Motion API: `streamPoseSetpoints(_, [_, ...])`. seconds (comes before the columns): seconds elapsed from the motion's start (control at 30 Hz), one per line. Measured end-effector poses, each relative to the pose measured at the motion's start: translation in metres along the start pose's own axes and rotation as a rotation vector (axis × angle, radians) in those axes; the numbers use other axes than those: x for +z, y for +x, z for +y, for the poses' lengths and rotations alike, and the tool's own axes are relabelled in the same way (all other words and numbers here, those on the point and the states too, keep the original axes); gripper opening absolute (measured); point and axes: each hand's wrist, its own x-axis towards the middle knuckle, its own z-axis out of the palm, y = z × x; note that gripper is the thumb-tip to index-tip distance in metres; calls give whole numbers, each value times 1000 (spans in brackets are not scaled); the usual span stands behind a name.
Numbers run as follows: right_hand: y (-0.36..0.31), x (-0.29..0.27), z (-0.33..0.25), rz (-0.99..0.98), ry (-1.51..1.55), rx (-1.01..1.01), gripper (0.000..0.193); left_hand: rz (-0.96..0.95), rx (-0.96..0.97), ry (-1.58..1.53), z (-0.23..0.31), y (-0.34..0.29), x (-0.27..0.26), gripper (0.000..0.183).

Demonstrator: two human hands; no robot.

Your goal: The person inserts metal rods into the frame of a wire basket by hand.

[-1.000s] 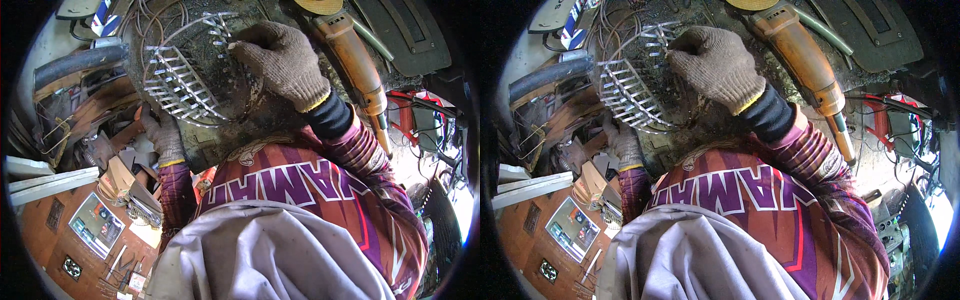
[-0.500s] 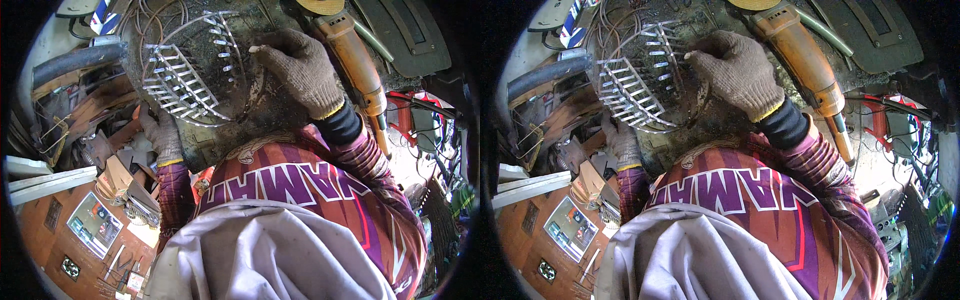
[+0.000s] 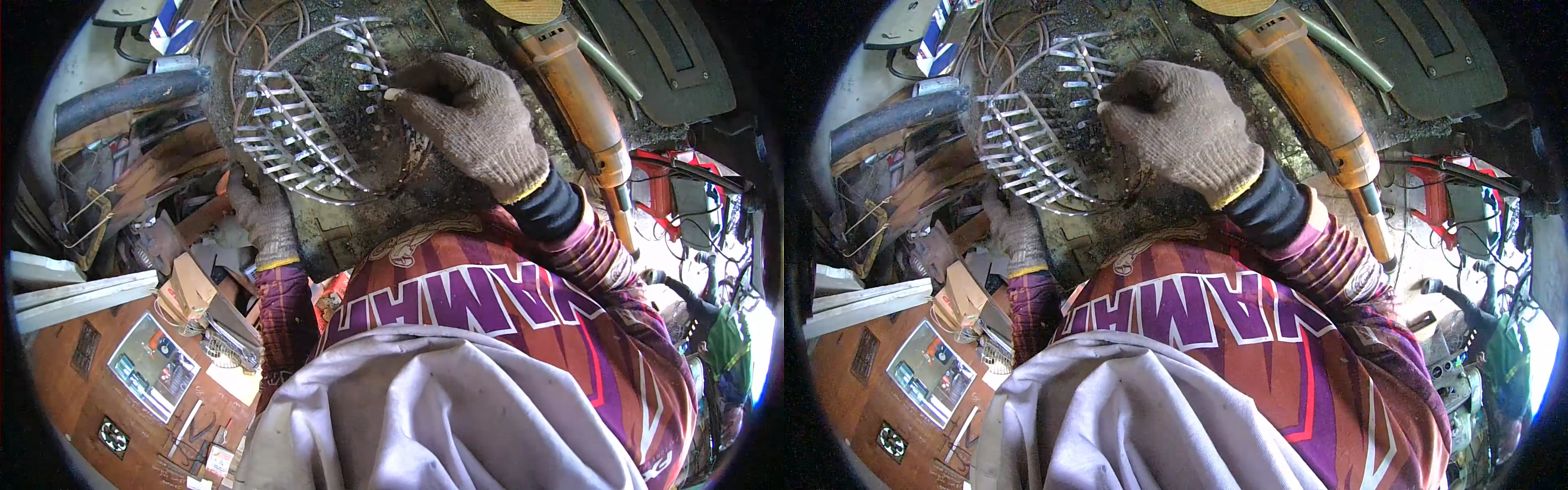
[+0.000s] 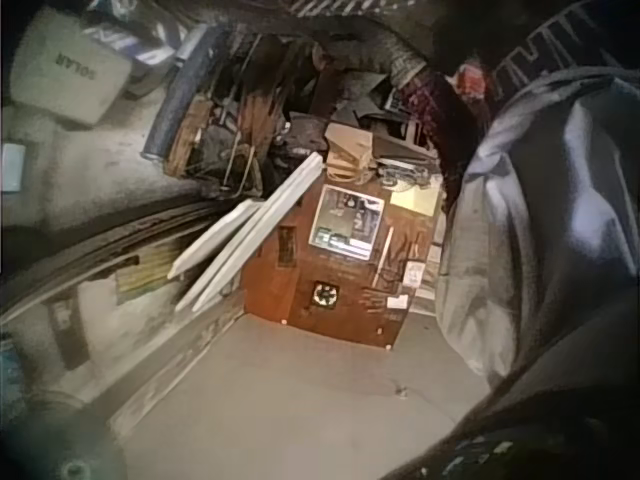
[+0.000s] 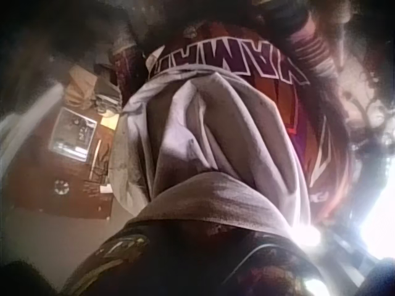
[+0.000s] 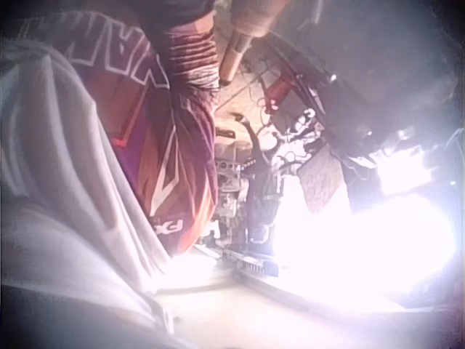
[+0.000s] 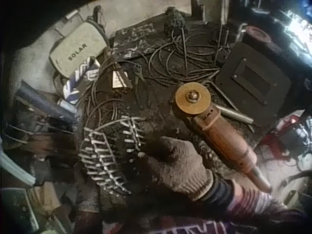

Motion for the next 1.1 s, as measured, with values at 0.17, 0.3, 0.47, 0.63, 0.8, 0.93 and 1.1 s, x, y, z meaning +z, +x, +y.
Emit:
streamPoseSetpoints(0.17, [1, 2, -5, 27, -135, -109, 26, 30, 12, -6, -15, 2, 4, 50])
streamPoseSetpoints(0.3, [-4, -8, -4, 46, -211, -69, 24, 31, -11, -21, -23, 3, 6, 49])
streamPoseSetpoints(0.47, [-5, -11, 7, 53, -154, -17, 29, 41, 66, -11, -22, 4, 7, 48])
streamPoseSetpoints(0.63, [-1, -1, -4, -7, -23, 12, 31, 24, 78, -122, -21, 2, 5, 48])
streamPoseSetpoints(0.8, [5, 1, 2, 5, -17, -32, 32, 38, 64, -52, -18, 4, 6, 49])
streamPoseSetpoints(0.93, [3, -6, 10, 34, -104, -10, 27, 48, 64, -61, -20, 4, 9, 49])
streamPoseSetpoints(1.1, [-2, -17, 17, 73, -55, -7, 28, 33, 26, -39, -23, 1, 6, 50])
